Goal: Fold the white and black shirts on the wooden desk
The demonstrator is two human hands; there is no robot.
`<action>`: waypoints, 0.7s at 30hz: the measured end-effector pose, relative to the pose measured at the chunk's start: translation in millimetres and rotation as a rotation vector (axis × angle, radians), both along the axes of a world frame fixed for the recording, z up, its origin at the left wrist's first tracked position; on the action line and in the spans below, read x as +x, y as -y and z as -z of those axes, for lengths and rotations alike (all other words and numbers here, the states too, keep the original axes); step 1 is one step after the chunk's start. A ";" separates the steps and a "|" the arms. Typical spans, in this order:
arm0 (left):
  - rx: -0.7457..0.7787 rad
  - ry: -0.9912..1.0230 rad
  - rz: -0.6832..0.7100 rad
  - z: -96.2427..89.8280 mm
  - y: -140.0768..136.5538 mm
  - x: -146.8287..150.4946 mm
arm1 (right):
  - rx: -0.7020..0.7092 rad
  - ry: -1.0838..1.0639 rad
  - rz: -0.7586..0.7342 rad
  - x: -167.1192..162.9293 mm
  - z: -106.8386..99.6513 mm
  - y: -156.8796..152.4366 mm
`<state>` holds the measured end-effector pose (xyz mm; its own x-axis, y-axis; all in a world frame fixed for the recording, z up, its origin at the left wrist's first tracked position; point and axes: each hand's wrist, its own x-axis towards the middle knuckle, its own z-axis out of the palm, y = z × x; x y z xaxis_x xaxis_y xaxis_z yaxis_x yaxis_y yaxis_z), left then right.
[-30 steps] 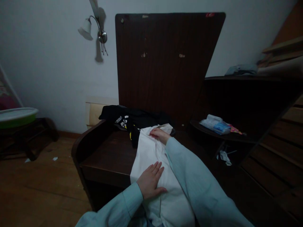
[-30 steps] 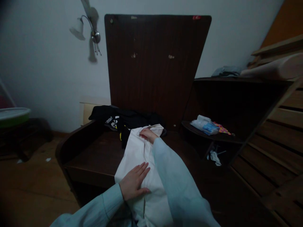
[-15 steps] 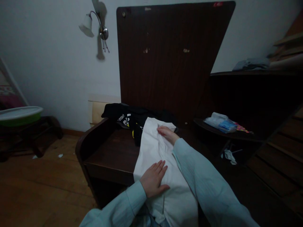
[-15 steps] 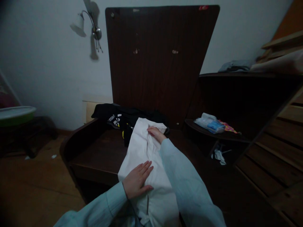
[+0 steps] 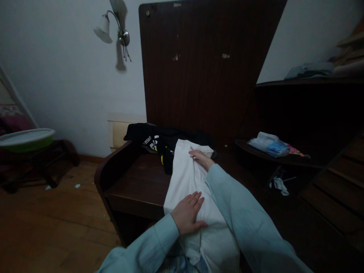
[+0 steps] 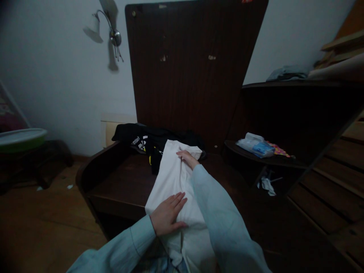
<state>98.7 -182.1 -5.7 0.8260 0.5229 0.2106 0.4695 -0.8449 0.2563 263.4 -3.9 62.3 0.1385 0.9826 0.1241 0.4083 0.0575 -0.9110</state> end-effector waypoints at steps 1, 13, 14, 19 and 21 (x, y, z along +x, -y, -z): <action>-0.005 0.005 0.005 -0.6 -1.2 -0.2 | -0.014 -0.004 0.014 4.0 -1.0 0.3; -0.019 0.145 -0.077 -18.7 -7.5 11.3 | -0.072 0.163 0.200 39.0 -1.2 -7.1; -0.012 0.141 -0.073 -18.3 -6.6 11.1 | -0.067 0.188 0.200 35.6 1.8 -8.8; 0.000 0.119 -0.032 -16.5 -4.5 6.3 | -0.038 0.308 0.223 24.7 5.7 -11.4; 0.001 0.122 -0.015 -16.5 -3.9 4.2 | -0.022 0.340 0.251 24.3 1.3 -9.7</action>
<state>102.8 -178.2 10.8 0.7862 0.5347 0.3098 0.4475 -0.8384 0.3112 287.7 5.8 61.0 0.3290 0.9264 0.1832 0.6848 -0.1004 -0.7218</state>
